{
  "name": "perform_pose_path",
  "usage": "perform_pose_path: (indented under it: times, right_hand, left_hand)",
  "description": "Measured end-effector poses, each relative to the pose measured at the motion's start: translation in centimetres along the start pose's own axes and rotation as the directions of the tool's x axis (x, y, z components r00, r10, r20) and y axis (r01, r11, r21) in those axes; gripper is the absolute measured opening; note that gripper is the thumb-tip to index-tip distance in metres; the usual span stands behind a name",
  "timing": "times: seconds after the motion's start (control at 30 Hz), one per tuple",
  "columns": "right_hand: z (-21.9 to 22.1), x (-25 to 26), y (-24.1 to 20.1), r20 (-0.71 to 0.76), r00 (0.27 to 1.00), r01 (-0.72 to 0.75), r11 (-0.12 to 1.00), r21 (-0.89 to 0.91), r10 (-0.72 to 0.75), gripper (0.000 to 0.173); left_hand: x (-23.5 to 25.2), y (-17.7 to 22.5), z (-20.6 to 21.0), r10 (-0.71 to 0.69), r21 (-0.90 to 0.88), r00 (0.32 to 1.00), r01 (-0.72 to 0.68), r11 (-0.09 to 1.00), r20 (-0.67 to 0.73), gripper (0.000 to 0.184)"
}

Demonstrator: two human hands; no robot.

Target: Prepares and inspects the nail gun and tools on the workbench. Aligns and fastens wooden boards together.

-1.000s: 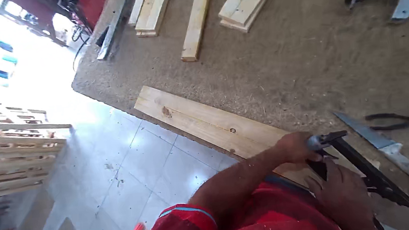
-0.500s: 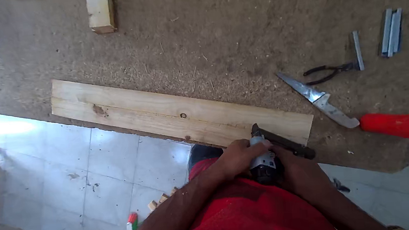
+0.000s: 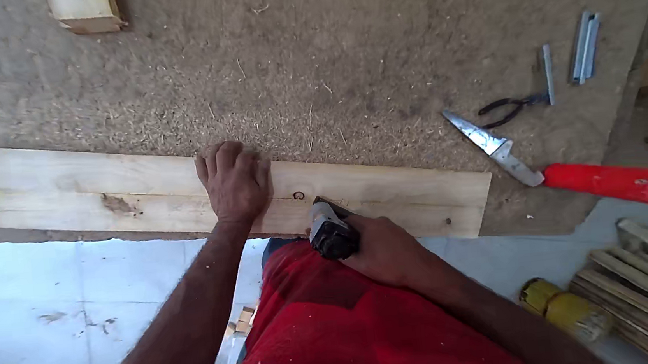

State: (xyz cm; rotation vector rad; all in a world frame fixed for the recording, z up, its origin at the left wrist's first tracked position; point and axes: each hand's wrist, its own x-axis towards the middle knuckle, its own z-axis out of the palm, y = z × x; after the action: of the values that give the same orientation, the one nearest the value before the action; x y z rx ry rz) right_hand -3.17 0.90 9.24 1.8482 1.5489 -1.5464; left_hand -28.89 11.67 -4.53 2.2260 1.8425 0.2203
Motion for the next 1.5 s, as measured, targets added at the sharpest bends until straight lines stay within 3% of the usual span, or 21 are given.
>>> perform_pose_path:
  times: [0.43,0.53,0.67,0.9,1.0,1.07,1.17,1.23,1.33,1.4,1.5]
  right_hand:
    - [-1.6,1.3,-1.6,0.121,0.986,-0.099,0.989,-0.113,0.113,0.039]
    - [-1.5,1.1,-0.4,0.116,0.990,-0.065,0.991,-0.114,0.078,0.047]
    - [-1.7,0.4,0.9,0.092,0.991,-0.084,0.991,-0.109,0.094,0.040]
    - [-1.8,-0.3,2.0,0.101,0.988,-0.111,0.992,-0.054,0.116,0.041]
    - [-2.3,-0.8,1.9,0.086,0.993,-0.080,0.997,-0.006,0.080,0.043]
    - [-2.0,-1.2,2.8,0.087,0.996,-0.033,0.999,0.030,0.030,0.054]
    - [-1.7,-2.9,5.4,0.012,1.000,0.026,0.995,0.099,-0.027,0.061]
    - [-1.2,-4.9,7.9,-0.058,0.998,0.013,0.986,0.166,-0.003,0.054]
    - [-0.2,-7.8,11.4,-0.142,0.977,-0.115,0.953,0.282,0.160,0.050]
    - [0.4,-9.5,12.6,-0.185,0.944,-0.197,0.919,0.341,0.271,0.051]
    - [0.9,-13.0,12.9,-0.279,0.905,-0.206,0.904,0.374,0.321,0.051]
  left_hand:
    - [-0.1,0.3,0.1,-0.039,-0.009,0.999,0.039,0.999,0.014,0.046]
    - [0.0,0.2,0.3,-0.044,-0.003,0.999,0.044,0.999,-0.016,0.046]
    - [-0.1,0.3,0.4,-0.047,-0.006,0.999,0.047,0.999,-0.014,0.046]
    - [-0.3,0.0,0.0,-0.042,-0.006,0.999,0.042,0.999,0.020,0.047]
    - [-0.1,0.5,-0.3,-0.038,-0.040,0.997,0.041,0.998,0.069,0.052]
    - [-0.3,0.5,-0.6,0.019,-0.069,0.993,-0.011,0.998,0.115,0.065]
    - [-0.6,0.8,-1.0,0.306,-0.139,0.932,-0.282,0.949,0.193,0.105]
    - [-0.7,1.0,-1.4,0.361,-0.119,0.892,-0.341,0.932,0.273,0.123]
    - [2.0,2.6,-3.4,0.329,-0.018,0.809,-0.367,0.930,0.486,0.109]
    - [4.3,4.9,-4.8,0.239,0.063,0.699,-0.376,0.924,0.674,0.098]
    - [5.5,5.7,-7.7,0.263,0.054,0.592,-0.463,0.885,0.761,0.070]
